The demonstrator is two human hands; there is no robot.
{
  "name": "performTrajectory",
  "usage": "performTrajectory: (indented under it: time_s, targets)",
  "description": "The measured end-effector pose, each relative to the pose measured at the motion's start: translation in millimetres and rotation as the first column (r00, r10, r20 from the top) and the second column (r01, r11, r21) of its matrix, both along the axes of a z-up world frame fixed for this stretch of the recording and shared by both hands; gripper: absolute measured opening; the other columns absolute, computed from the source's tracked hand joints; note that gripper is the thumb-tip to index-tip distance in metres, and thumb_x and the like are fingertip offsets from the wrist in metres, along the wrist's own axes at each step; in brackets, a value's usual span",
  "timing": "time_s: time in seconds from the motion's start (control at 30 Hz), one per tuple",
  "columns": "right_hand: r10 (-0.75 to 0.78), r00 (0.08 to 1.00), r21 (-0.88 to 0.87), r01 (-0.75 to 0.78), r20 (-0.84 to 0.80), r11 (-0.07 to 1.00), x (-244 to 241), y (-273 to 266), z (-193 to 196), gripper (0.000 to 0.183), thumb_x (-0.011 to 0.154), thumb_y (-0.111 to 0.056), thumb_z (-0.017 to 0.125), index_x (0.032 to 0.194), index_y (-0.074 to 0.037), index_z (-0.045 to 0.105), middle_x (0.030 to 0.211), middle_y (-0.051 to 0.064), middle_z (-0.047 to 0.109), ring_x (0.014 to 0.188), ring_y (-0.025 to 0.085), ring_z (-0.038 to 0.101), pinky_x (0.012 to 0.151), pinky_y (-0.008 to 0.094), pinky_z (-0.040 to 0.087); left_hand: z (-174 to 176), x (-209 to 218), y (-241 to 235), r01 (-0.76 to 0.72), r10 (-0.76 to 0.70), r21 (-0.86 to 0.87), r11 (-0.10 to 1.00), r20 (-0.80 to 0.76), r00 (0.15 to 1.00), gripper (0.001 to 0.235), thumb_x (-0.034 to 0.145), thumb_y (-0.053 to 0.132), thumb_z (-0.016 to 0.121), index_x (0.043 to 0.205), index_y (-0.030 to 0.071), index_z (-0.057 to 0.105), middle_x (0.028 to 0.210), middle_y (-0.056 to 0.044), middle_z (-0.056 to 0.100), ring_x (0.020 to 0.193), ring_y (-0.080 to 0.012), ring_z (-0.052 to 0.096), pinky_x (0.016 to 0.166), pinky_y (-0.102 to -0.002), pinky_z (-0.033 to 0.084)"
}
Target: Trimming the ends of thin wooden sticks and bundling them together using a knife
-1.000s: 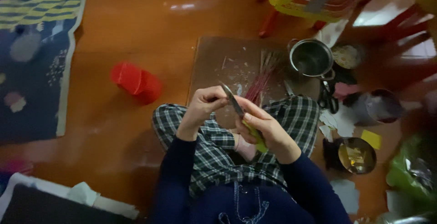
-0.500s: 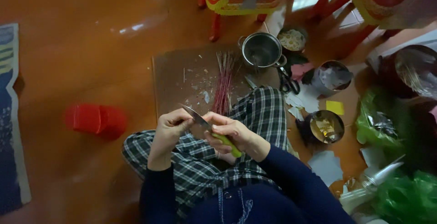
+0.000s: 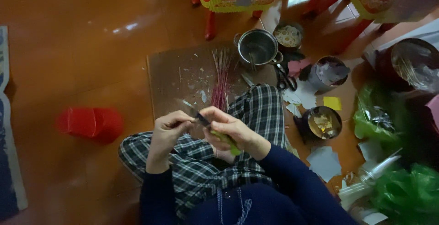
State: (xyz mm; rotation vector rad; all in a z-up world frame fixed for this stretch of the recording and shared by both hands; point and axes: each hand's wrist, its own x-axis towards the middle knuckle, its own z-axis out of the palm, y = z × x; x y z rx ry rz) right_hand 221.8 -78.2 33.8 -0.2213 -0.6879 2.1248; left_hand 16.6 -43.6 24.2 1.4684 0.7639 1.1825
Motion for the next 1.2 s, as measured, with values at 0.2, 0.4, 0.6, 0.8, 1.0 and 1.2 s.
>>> performTrajectory:
  time_s: [0.2, 0.4, 0.6, 0.8, 1.0, 1.2]
  targets:
    - [0.008, 1.0, 0.005, -0.008, 0.0, 1.0, -13, 1, -8, 0.042, 0.101, -0.012, 0.04, 0.144, -0.008, 0.039, 0.062, 0.012, 0.044, 0.034, 0.011, 0.037, 0.031, 0.02, 0.035, 5, 6, -3, -0.019, 0.018, 0.017, 1.0, 0.057, 0.998, 0.011, 0.079, -0.003, 0.076, 0.073, 0.001, 0.068, 0.067, -0.007, 0.059, 0.067, -0.0078, 0.052, 0.059, -0.024, 0.044]
    - [-0.094, 0.995, 0.07, 0.096, -0.023, 0.993, -12, 4, -17, 0.044, 0.102, -0.009, 0.038, 0.145, -0.002, 0.039, 0.061, 0.025, 0.049, 0.029, 0.016, 0.04, 0.028, 0.026, 0.037, 17, 6, -8, -0.002, 0.014, -0.116, 0.993, 0.096, 0.995, 0.007, 0.084, -0.004, 0.071, 0.079, -0.008, 0.068, 0.064, -0.012, 0.059, 0.065, -0.0111, 0.054, 0.058, -0.026, 0.046]
    - [-0.106, 0.986, 0.051, 0.1, 0.129, 0.994, -16, 1, -26, 0.037, 0.102, -0.013, 0.039, 0.133, 0.004, 0.049, 0.064, 0.031, 0.056, 0.032, 0.02, 0.048, 0.029, 0.029, 0.038, 39, 14, -14, -0.005, 0.02, -0.254, 0.967, 0.058, 0.998, 0.011, 0.084, 0.002, 0.074, 0.079, -0.005, 0.069, 0.069, -0.01, 0.065, 0.072, -0.0106, 0.056, 0.061, -0.027, 0.051]
    - [-0.111, 0.986, 0.104, 0.099, 0.12, 0.99, -15, -1, -28, 0.045, 0.101, -0.015, 0.04, 0.144, -0.004, 0.042, 0.062, 0.026, 0.055, 0.032, 0.018, 0.045, 0.028, 0.025, 0.035, -10, 6, -12, -0.017, 0.039, -0.221, 0.975, 0.095, 0.995, 0.008, 0.079, -0.005, 0.076, 0.076, -0.004, 0.069, 0.062, -0.007, 0.059, 0.066, -0.0067, 0.052, 0.054, -0.023, 0.047]
    - [-0.128, 0.974, 0.051, 0.121, 0.185, 0.991, -10, -1, -46, 0.042, 0.102, -0.016, 0.04, 0.142, -0.005, 0.046, 0.06, 0.028, 0.054, 0.032, 0.018, 0.043, 0.029, 0.025, 0.033, 8, 9, -13, 0.063, -0.036, -0.241, 0.968, 0.113, 0.993, 0.006, 0.079, -0.005, 0.075, 0.077, -0.007, 0.07, 0.058, -0.011, 0.063, 0.059, -0.0073, 0.052, 0.052, -0.022, 0.045]
    - [-0.163, 0.968, 0.089, 0.148, 0.189, 0.985, -23, -1, -34, 0.029, 0.103, -0.025, 0.043, 0.099, -0.001, 0.058, 0.052, 0.024, 0.053, 0.03, 0.018, 0.045, 0.029, 0.026, 0.034, -25, 9, -12, -0.038, 0.072, -0.247, 0.968, 0.129, 0.989, 0.008, 0.077, -0.008, 0.076, 0.075, -0.006, 0.069, 0.059, -0.011, 0.062, 0.059, -0.0099, 0.058, 0.048, -0.024, 0.05]
